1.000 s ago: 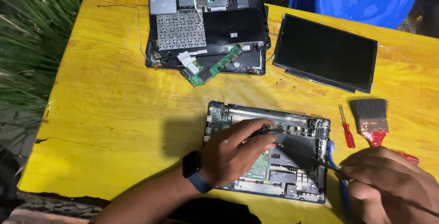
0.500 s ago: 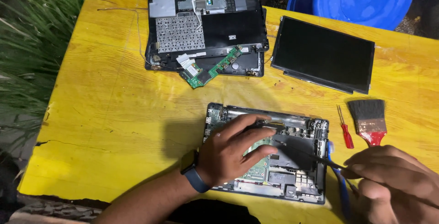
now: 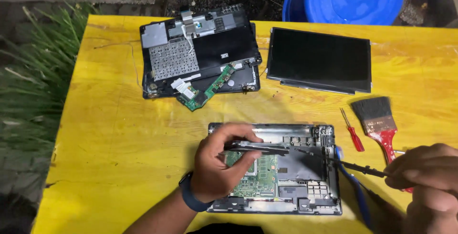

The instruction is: Disassembling and reassembling internal components of a laptop, including the battery and circuit boards, using a screwdriver on a workbench.

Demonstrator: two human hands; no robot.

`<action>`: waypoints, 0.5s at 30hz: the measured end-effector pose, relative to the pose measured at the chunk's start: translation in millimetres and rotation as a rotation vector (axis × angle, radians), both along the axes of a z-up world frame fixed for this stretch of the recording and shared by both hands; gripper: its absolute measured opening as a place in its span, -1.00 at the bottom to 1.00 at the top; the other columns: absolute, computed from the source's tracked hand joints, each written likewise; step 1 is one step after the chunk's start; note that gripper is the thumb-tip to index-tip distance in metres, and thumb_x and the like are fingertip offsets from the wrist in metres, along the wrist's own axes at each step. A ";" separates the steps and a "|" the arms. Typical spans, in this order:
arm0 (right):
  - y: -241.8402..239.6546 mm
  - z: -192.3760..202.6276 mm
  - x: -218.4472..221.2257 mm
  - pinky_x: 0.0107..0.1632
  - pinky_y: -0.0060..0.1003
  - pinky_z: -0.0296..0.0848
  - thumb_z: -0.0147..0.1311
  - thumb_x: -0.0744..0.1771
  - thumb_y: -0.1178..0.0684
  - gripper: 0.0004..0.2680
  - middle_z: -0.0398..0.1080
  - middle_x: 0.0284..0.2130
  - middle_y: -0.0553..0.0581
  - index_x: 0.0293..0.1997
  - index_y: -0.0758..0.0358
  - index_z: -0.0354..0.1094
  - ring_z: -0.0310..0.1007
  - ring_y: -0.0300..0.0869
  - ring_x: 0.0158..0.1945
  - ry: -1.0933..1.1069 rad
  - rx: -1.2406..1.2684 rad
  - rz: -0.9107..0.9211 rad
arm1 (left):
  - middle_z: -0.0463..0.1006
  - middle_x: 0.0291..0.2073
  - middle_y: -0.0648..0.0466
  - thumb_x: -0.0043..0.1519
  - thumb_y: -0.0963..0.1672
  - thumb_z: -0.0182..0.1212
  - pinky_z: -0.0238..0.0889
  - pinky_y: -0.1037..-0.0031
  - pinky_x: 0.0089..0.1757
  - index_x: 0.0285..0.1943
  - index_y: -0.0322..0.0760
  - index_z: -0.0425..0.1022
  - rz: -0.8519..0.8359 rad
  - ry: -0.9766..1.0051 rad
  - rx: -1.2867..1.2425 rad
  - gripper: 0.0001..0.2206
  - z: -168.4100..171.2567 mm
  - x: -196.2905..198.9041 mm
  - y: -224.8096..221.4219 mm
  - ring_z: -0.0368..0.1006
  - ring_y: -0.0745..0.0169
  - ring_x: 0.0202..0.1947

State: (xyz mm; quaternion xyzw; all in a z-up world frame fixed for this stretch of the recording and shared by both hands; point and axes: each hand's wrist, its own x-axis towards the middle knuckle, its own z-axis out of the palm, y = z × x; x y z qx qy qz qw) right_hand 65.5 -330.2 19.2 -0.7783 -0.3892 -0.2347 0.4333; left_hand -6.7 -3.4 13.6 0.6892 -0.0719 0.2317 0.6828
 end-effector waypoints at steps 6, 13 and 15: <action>8.1 1.3 -10.1 -0.16 -0.38 0.46 0.32 0.30 0.02 -0.61 0.24 -0.11 0.01 0.13 -0.04 0.10 0.33 -0.12 -0.18 -0.088 -0.027 -0.003 | 0.64 -0.17 0.02 0.16 -0.18 0.42 0.28 0.64 -0.46 -0.10 -0.21 0.69 -0.054 0.176 0.066 -0.85 -14.2 -0.3 5.0 0.58 0.30 -0.26; 6.4 5.1 -17.9 -0.09 -0.45 0.55 -0.10 0.41 -0.04 -0.89 0.35 -0.26 -0.08 0.00 -0.01 0.14 0.34 -0.21 -0.21 0.064 0.027 -0.049 | 0.69 -0.04 -0.11 0.26 -0.27 0.27 0.48 0.50 -0.30 -0.07 -0.29 0.52 -0.205 0.115 0.018 -0.88 -9.1 -4.2 4.1 0.70 0.00 0.00; 7.3 11.4 -20.3 -0.09 -0.47 0.60 -0.07 0.41 -0.04 -0.87 0.34 -0.21 -0.09 0.05 -0.11 0.12 0.36 -0.25 -0.22 0.010 -0.017 -0.021 | 0.68 -0.03 -0.13 0.26 -0.29 0.25 0.65 0.34 -0.08 -0.05 -0.30 0.51 -0.230 0.128 0.010 -0.86 -8.3 -5.8 3.2 0.67 -0.09 0.07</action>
